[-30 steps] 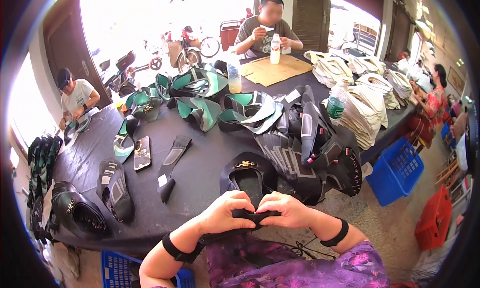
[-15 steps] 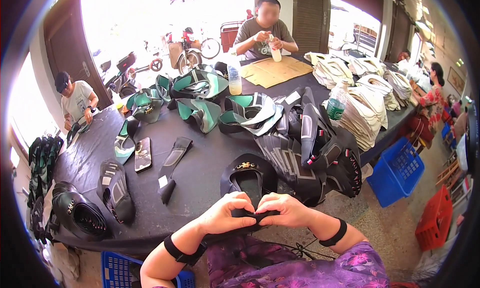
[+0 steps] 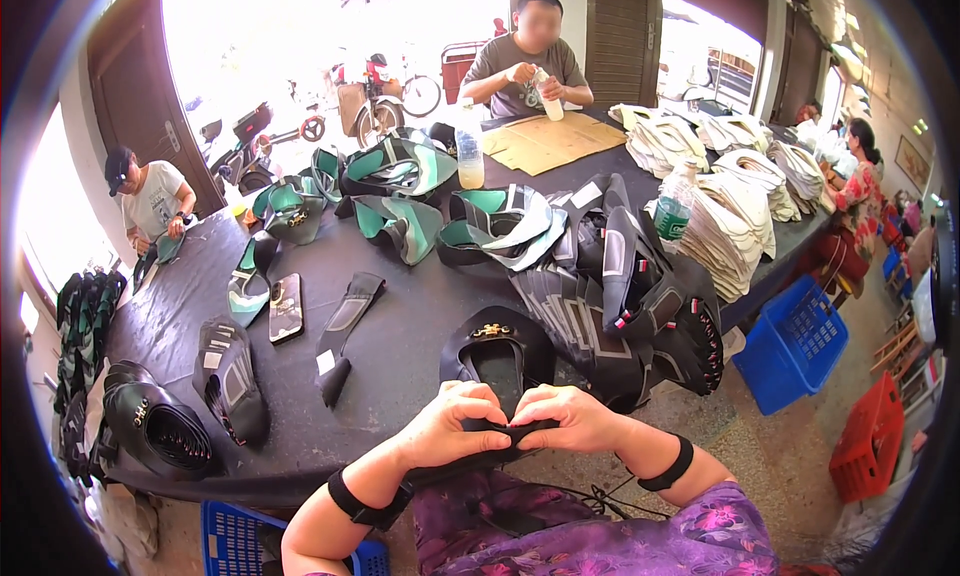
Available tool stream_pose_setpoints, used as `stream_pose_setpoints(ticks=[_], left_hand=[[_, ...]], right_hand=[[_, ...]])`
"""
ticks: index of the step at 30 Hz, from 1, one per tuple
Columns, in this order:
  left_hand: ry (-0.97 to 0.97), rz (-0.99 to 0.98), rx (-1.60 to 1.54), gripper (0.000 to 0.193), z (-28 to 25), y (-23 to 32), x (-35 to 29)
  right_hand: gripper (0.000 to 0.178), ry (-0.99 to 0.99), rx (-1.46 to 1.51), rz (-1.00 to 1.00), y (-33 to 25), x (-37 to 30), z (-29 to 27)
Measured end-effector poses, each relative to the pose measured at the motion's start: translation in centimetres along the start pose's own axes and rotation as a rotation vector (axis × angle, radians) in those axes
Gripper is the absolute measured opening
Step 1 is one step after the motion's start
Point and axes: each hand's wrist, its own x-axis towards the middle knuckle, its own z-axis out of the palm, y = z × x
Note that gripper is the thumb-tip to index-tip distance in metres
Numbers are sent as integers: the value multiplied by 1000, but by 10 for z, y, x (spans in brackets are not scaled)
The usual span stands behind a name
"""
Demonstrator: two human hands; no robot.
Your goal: Assembling and checking leather shoe upper components at a manufacturing workstation.
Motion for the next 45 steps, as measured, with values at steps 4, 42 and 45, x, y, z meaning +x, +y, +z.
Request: stream_pose_setpoints(ticks=[4, 42, 45], left_hand=[[22, -36, 44, 16, 1, 5, -1], [-49, -242, 230, 19, -7, 36, -49], [-55, -241, 219, 21, -9, 36, -55]], right_hand=[[23, 29, 28, -13, 1, 2, 1], [29, 240, 1773, 244, 58, -4, 89], [28, 200, 1879, 158, 68, 2, 97]])
